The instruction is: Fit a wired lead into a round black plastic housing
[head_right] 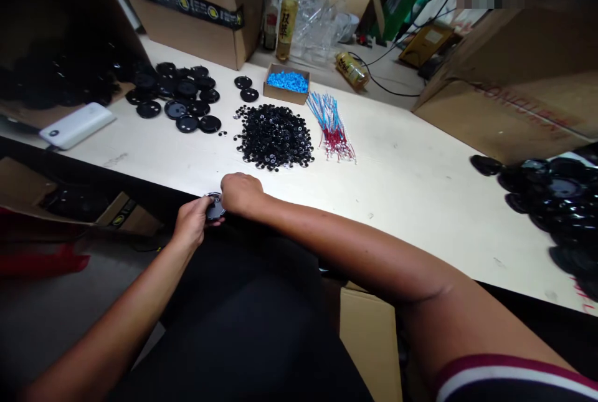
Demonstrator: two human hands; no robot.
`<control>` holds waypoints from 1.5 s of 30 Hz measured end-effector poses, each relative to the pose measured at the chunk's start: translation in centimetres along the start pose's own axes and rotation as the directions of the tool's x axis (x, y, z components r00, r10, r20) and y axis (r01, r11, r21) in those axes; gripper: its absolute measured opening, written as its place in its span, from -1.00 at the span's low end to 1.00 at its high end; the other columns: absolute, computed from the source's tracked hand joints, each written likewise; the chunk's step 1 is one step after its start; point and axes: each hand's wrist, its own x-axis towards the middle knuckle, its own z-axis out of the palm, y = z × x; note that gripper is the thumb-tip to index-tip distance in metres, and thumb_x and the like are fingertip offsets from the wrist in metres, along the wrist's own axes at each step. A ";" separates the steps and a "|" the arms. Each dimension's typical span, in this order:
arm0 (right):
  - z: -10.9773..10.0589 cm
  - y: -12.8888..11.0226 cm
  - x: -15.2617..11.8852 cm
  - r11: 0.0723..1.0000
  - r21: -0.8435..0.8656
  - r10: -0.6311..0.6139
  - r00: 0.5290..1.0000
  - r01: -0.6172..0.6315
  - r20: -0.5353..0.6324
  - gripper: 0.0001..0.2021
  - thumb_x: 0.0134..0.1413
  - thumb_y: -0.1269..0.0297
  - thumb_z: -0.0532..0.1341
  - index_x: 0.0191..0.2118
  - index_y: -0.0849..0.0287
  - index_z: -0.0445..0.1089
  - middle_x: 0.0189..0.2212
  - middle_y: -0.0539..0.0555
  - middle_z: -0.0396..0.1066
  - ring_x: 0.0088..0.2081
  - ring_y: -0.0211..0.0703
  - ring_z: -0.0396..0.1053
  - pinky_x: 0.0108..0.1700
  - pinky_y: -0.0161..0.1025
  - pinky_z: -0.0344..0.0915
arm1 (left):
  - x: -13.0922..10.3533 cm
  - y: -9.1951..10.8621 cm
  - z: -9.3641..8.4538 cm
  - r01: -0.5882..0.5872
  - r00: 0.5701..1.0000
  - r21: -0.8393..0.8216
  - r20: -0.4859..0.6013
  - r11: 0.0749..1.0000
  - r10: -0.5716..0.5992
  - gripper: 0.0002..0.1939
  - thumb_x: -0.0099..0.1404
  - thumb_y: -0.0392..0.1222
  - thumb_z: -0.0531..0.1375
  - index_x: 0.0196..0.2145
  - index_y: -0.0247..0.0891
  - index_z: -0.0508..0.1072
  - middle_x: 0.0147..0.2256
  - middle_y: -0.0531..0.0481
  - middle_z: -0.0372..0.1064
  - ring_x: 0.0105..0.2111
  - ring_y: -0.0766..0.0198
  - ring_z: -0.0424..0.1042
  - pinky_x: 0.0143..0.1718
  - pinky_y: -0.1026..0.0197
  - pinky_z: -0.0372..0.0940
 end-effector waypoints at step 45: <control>1.7 1.9 -1.1 0.974 0.162 -0.142 0.984 0.158 -0.103 -0.79 0.32 0.22 0.21 -0.19 0.15 0.60 -0.29 0.09 0.58 -0.29 -0.16 0.41 -0.25 -0.26 0.15 | -0.2 -0.1 -0.6 -0.029 0.997 0.044 0.068 0.999 0.026 -0.77 0.19 -0.04 0.26 -0.38 -0.29 0.51 -0.63 0.07 0.43 -0.73 0.30 0.42 -0.77 0.37 0.23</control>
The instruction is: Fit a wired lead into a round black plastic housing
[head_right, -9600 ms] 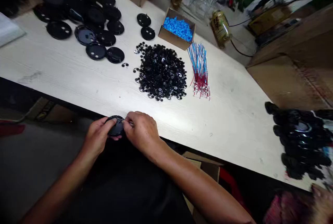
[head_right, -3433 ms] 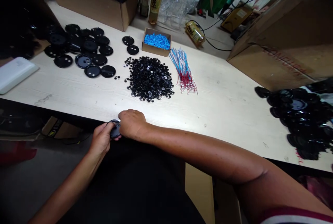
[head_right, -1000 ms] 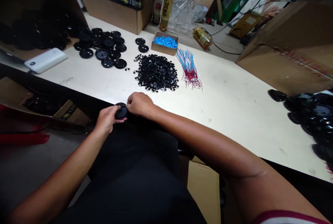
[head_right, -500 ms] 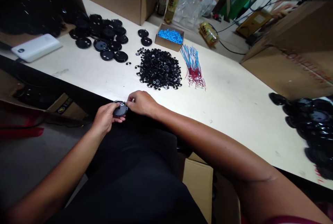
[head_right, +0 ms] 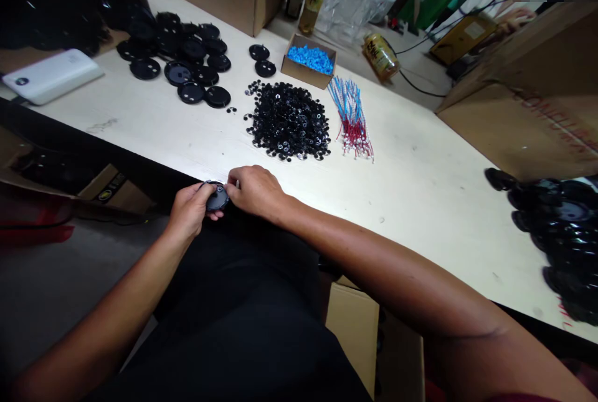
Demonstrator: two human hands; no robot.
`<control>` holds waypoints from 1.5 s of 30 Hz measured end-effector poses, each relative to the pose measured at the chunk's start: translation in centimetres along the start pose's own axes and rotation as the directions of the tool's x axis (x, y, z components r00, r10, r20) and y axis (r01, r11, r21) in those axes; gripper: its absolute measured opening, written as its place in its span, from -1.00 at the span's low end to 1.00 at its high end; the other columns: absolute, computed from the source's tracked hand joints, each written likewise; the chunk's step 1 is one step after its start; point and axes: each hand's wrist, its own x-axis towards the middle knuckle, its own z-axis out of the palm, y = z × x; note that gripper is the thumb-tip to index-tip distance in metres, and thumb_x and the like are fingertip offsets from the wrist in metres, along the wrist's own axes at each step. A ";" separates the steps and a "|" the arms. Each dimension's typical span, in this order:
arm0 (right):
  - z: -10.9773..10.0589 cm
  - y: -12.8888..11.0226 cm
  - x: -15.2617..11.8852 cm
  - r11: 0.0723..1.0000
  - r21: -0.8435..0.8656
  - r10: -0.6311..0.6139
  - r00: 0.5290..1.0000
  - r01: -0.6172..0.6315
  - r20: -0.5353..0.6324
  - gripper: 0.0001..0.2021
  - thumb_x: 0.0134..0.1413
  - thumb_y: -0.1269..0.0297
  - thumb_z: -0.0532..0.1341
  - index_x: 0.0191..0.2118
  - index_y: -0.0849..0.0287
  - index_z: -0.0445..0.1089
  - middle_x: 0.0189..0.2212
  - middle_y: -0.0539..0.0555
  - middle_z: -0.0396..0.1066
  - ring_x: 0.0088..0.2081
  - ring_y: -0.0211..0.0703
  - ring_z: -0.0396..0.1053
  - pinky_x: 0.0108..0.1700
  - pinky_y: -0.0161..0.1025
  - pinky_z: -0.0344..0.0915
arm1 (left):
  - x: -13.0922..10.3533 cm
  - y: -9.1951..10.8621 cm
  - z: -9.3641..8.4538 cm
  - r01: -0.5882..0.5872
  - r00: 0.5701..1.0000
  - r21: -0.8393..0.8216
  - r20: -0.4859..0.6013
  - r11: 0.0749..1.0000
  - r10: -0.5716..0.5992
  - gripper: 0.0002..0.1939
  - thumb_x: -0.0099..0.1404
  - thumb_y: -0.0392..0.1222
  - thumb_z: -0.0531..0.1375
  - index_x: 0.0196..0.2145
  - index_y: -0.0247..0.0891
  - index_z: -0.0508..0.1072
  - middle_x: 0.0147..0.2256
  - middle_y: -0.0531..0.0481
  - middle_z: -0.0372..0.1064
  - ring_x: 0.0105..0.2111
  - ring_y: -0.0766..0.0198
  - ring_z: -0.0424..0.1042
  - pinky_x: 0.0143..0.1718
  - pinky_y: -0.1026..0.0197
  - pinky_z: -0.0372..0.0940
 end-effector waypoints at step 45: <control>-2.3 -1.5 1.4 0.985 -0.160 0.091 0.981 -0.064 0.173 -0.84 0.25 0.27 0.25 -0.20 0.09 0.61 -0.23 0.11 0.58 -0.19 -0.07 0.44 -0.22 -0.21 0.17 | 0.7 -0.2 -1.4 -0.016 0.993 0.100 0.120 0.995 0.004 -0.77 0.23 -0.05 0.28 -0.43 -0.27 0.58 -0.62 0.01 0.49 -0.68 0.21 0.50 -0.74 0.34 0.31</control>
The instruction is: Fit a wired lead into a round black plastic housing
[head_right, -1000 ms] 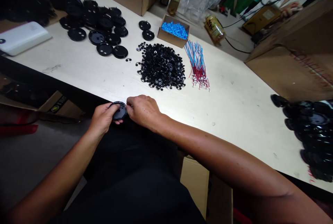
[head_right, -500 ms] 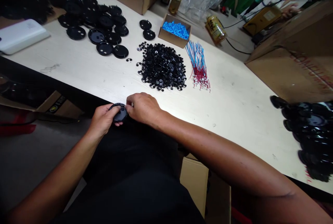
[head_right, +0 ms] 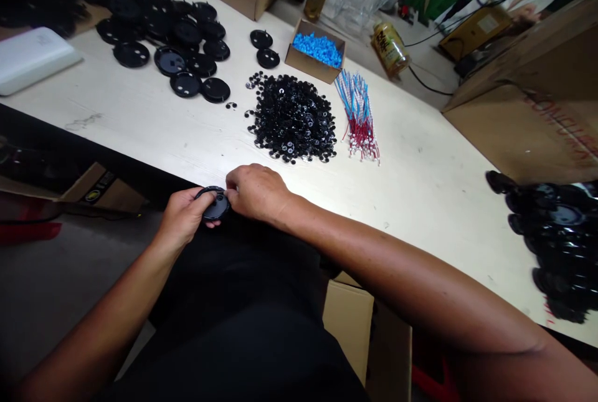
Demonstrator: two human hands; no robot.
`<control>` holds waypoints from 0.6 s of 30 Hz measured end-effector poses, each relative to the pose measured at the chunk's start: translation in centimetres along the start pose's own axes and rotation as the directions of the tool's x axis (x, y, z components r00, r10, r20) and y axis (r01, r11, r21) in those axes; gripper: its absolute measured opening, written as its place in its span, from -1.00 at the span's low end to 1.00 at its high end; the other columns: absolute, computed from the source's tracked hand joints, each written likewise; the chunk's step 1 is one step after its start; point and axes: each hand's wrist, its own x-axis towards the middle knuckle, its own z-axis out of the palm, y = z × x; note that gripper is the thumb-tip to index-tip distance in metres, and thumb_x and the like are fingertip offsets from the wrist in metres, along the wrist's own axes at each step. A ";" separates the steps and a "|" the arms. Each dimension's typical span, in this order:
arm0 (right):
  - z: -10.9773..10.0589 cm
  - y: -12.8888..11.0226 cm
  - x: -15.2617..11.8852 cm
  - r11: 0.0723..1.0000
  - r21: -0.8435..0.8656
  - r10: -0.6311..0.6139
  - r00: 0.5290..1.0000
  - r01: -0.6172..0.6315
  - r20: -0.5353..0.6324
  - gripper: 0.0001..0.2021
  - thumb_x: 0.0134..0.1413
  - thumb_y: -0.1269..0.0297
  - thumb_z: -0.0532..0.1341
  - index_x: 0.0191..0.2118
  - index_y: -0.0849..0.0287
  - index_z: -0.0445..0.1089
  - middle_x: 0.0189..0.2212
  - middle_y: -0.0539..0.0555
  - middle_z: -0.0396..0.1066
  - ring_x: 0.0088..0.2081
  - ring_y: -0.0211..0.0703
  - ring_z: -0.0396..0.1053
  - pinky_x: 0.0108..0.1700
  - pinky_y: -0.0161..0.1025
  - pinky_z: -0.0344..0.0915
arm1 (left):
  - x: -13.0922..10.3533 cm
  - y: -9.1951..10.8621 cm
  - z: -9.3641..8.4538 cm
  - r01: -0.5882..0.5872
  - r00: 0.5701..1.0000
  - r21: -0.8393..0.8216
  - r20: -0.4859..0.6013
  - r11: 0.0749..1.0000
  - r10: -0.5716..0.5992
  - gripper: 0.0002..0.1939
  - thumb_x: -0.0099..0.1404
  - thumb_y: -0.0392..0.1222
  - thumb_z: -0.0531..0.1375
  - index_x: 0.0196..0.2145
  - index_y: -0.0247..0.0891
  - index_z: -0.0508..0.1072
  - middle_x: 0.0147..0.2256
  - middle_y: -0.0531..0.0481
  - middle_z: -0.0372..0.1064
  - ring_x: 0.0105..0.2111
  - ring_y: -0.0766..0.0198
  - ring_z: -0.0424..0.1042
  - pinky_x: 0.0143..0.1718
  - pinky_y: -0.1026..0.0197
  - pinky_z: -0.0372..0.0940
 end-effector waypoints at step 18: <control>0.8 -0.2 -0.4 0.997 -0.075 -0.006 0.999 0.003 -0.038 -0.76 0.34 0.18 0.17 -0.17 0.09 0.59 -0.23 0.15 0.59 -0.17 0.01 0.49 -0.25 -0.19 0.16 | 0.1 0.2 -0.1 0.033 0.999 -0.006 0.027 0.999 -0.032 -0.77 0.25 -0.06 0.28 -0.45 -0.27 0.58 -0.62 0.00 0.49 -0.66 0.20 0.50 -0.72 0.32 0.33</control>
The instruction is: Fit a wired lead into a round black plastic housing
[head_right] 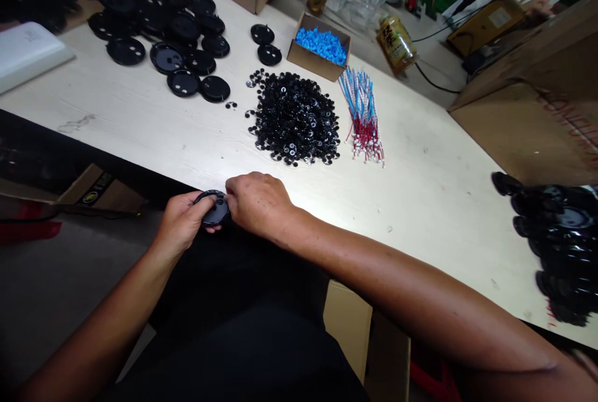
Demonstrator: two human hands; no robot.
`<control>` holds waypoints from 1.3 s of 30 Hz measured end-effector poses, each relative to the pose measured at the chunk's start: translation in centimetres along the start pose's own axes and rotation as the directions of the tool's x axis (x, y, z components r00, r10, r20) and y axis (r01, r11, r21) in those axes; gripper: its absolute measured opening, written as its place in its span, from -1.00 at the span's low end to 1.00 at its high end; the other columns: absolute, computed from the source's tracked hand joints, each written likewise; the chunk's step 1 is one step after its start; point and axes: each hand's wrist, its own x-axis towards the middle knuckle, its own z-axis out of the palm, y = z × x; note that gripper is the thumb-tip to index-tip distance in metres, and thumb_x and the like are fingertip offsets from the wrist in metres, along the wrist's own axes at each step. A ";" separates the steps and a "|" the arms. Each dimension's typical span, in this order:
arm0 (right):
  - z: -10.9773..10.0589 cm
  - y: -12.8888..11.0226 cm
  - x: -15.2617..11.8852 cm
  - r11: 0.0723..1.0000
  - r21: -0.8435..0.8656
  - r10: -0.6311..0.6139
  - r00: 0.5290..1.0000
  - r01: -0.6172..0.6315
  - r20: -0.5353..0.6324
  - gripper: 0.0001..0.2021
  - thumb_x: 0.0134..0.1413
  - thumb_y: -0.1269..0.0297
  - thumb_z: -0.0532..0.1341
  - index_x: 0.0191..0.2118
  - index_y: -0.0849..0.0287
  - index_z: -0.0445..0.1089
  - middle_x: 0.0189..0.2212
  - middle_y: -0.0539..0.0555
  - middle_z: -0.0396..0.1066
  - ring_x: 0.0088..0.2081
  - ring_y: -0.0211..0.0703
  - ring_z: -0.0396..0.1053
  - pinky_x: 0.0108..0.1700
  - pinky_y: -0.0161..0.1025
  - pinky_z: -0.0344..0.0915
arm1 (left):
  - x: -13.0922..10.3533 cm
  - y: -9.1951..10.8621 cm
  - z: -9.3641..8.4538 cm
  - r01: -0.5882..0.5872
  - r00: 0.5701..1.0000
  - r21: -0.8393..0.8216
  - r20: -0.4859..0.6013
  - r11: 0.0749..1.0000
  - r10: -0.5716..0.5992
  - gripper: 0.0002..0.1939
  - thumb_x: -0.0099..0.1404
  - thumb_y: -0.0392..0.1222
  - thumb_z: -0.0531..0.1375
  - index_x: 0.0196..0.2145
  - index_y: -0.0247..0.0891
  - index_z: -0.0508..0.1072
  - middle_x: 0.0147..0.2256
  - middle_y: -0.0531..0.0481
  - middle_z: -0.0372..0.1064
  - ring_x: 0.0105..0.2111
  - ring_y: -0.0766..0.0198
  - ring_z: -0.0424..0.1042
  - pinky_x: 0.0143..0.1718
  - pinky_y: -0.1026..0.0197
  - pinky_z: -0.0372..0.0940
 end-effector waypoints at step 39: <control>-1.3 -0.2 0.0 0.997 -0.068 -0.012 0.996 0.018 0.086 -0.75 0.34 0.21 0.15 -0.13 0.09 0.59 -0.17 0.19 0.59 -0.11 0.04 0.50 -0.21 -0.18 0.22 | -0.1 0.3 0.0 0.026 1.000 0.012 0.003 1.000 -0.026 -0.76 0.25 -0.06 0.29 -0.44 -0.29 0.56 -0.63 0.04 0.49 -0.67 0.23 0.50 -0.72 0.35 0.32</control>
